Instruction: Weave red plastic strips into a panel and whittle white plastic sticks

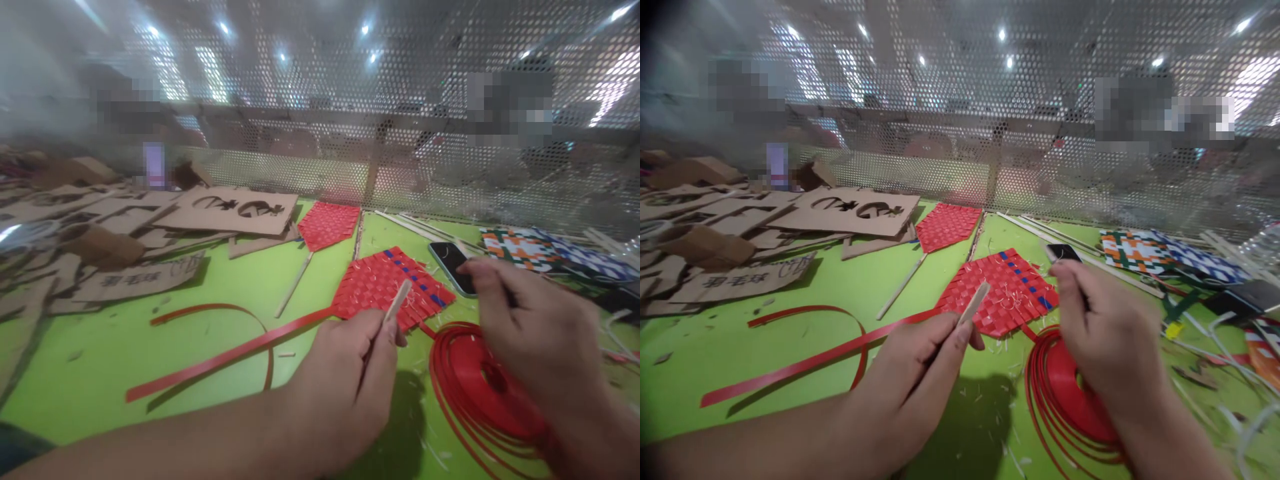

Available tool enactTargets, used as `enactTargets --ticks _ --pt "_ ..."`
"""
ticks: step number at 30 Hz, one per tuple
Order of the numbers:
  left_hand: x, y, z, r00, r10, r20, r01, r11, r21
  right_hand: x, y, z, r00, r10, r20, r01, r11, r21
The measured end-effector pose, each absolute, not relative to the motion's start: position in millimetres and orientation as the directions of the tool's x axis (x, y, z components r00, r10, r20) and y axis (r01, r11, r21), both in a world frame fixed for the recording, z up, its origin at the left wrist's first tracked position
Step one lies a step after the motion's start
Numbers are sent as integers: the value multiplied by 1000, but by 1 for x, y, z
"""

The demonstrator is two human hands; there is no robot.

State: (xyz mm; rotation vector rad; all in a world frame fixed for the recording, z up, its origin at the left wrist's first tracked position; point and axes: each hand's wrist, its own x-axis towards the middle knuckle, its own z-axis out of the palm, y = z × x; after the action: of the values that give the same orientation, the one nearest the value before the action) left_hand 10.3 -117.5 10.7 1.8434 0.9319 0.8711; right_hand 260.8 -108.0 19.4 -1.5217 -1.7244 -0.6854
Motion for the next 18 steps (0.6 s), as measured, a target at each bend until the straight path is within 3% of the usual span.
enactTargets --ticks 4,8,12,18 --pt "14 -110 3 457 876 156 266 -301 916 234 -113 15 -250 583 773 905 425 -29" --pt "16 -107 1 481 862 162 298 -334 894 218 -116 13 -387 574 722 824 566 -8" --pt "15 -107 0 483 855 186 349 -384 855 211 -118 10 -422 579 698 802 597 -11" --pt "13 -115 8 483 855 187 324 -373 869 226 -115 8 -370 634 679 864 503 2"
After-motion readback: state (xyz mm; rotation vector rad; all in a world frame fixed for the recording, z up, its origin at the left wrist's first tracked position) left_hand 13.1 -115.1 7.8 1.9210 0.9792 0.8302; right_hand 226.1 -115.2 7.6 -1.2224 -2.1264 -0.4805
